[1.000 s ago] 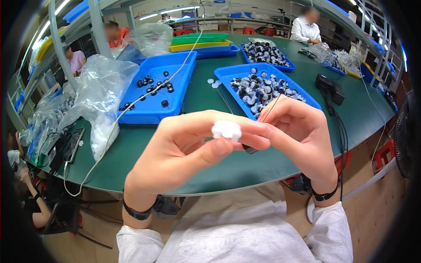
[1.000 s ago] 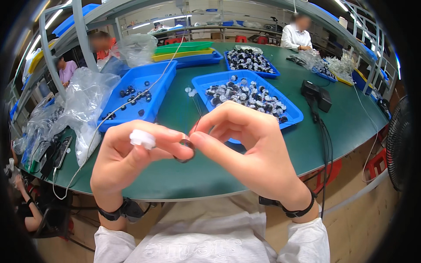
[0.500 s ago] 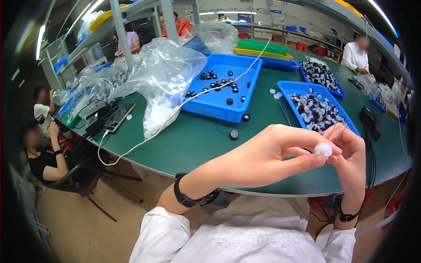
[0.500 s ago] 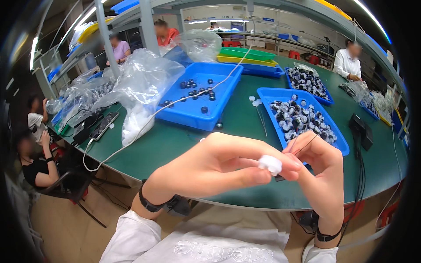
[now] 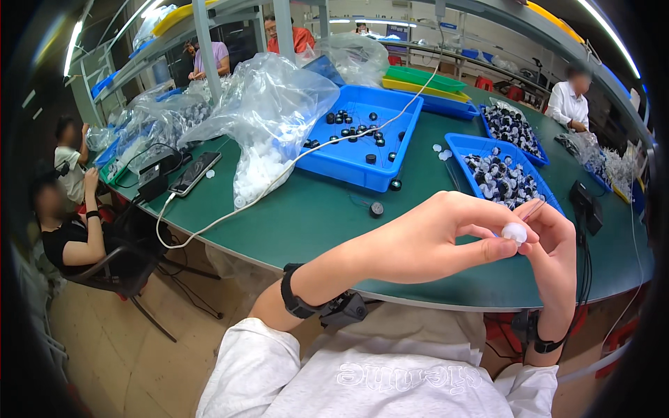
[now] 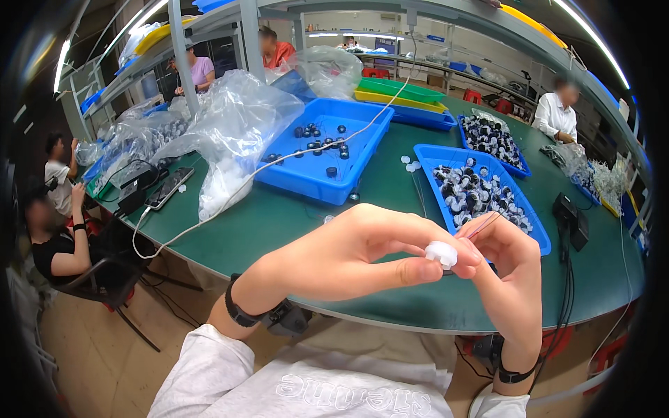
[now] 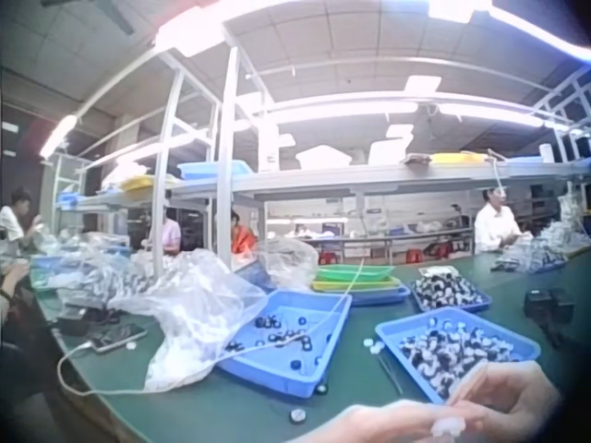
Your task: Assembling small plastic and electronic components at a factory workbench.
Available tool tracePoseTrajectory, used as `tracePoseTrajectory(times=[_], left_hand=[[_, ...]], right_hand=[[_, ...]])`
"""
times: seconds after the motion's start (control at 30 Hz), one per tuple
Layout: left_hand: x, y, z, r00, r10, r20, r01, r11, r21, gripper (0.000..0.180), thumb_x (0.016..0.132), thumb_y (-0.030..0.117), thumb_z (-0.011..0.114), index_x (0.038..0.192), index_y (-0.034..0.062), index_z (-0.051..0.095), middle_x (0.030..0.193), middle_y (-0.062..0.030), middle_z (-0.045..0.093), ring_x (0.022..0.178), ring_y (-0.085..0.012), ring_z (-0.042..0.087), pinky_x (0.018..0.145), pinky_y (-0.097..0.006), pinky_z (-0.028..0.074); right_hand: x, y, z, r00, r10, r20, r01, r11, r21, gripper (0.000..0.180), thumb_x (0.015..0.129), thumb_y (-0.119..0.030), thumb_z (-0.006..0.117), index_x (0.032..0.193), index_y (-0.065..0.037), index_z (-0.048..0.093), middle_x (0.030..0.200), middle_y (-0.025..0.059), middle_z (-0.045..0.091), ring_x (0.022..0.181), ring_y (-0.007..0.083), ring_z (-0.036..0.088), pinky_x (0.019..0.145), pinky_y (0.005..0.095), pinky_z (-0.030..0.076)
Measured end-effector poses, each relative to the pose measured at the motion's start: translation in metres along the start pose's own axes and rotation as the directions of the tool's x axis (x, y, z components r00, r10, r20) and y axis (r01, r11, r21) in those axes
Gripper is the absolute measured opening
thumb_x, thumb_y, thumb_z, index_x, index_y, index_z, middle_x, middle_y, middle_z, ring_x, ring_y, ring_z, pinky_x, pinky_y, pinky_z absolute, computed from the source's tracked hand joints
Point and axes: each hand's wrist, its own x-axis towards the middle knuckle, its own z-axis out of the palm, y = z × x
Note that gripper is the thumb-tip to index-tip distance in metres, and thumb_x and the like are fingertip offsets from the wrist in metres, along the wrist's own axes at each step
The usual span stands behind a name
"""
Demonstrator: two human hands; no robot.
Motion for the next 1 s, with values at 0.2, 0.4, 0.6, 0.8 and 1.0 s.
tracePoseTrajectory(times=[0.2,0.4,0.6,0.8,1.0], left_hand=[[-0.0022,-0.0001,0.0024,1.000,0.025,-0.006,-0.025,1.000,-0.001,0.026,0.089,0.013,0.057,0.112,0.0020,0.061,0.102,-0.0102,0.064,0.095,-0.0153,0.058,0.087,-0.031,0.045],[0.0009,0.0034,0.0000,1.000,0.002,-0.017,-0.003,0.999,-0.036,0.026,0.090,0.014,0.056,0.113,0.0016,0.060,0.103,-0.0099,0.064,0.096,-0.0144,0.057,0.086,-0.030,0.045],[-0.0026,0.0047,0.0013,0.999,-0.001,-0.035,0.000,1.000,-0.025,0.026,0.090,0.013,0.057,0.114,0.0023,0.060,0.102,-0.0102,0.063,0.097,-0.0150,0.057,0.086,-0.030,0.045],[-0.0009,0.0044,0.0013,1.000,-0.006,0.003,0.006,0.999,-0.039,0.028,0.090,0.013,0.057,0.115,0.0029,0.059,0.105,-0.0096,0.063,0.099,-0.0160,0.057,0.088,-0.030,0.044],[-0.0018,0.0076,-0.0004,1.000,-0.022,0.017,0.022,1.000,0.010,0.027,0.090,0.013,0.057,0.115,0.0029,0.060,0.106,-0.0087,0.063,0.101,-0.0168,0.057,0.090,-0.032,0.043]], right_hand=[[-0.0007,0.0010,-0.0014,0.999,-0.011,0.042,0.009,1.000,0.029,0.008,0.082,0.000,0.058,0.087,0.005,0.056,0.089,0.0075,0.057,0.082,0.0113,0.057,0.075,0.0241,0.046],[-0.0016,0.0011,-0.0036,0.999,-0.046,0.003,0.045,0.994,0.101,0.010,0.081,0.000,0.061,0.088,0.004,0.055,0.090,0.0074,0.056,0.085,0.0131,0.056,0.077,0.0249,0.046],[0.0009,0.0019,-0.0018,0.998,-0.047,0.040,0.042,0.991,0.128,0.013,0.079,-0.001,0.064,0.087,0.003,0.054,0.090,0.0073,0.055,0.086,0.0137,0.056,0.077,0.0253,0.046],[-0.0007,-0.0010,-0.0020,0.998,-0.059,0.026,0.056,0.993,0.105,0.012,0.078,0.000,0.064,0.084,0.002,0.055,0.089,0.0073,0.055,0.086,0.0133,0.056,0.077,0.0254,0.047],[0.0000,0.0002,0.0003,0.998,-0.065,0.000,0.064,0.993,0.104,0.008,0.078,0.002,0.061,0.083,0.002,0.055,0.088,0.0072,0.055,0.085,0.0128,0.056,0.075,0.0257,0.046]])
